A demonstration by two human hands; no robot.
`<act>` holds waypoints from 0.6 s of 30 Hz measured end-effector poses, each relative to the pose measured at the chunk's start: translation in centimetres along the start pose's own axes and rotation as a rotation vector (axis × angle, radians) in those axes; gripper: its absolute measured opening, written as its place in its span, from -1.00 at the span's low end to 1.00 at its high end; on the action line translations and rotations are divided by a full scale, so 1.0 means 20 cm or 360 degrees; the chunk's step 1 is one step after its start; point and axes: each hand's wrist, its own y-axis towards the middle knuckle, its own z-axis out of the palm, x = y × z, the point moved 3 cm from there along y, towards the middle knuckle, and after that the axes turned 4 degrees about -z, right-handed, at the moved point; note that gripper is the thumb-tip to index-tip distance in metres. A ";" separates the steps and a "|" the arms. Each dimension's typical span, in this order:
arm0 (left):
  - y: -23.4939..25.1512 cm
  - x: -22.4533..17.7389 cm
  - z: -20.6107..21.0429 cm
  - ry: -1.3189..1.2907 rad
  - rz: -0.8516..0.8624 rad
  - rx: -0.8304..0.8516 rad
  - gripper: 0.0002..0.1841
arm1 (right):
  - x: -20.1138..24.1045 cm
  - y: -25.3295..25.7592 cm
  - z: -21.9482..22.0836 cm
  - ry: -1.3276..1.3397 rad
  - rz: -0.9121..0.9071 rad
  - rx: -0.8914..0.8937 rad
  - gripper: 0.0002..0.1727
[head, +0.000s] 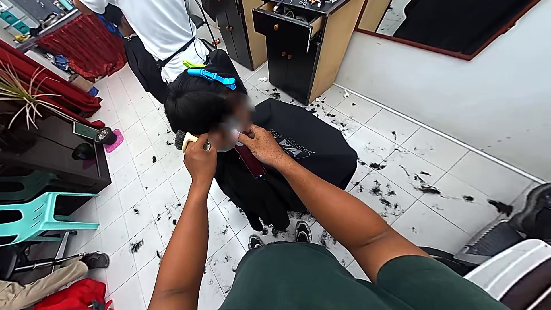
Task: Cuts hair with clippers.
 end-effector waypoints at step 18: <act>-0.15 -0.23 0.07 -0.0982 0.0227 0.1280 -0.83 | -0.48 -0.42 -0.16 0.1066 0.0242 -0.0214 -0.52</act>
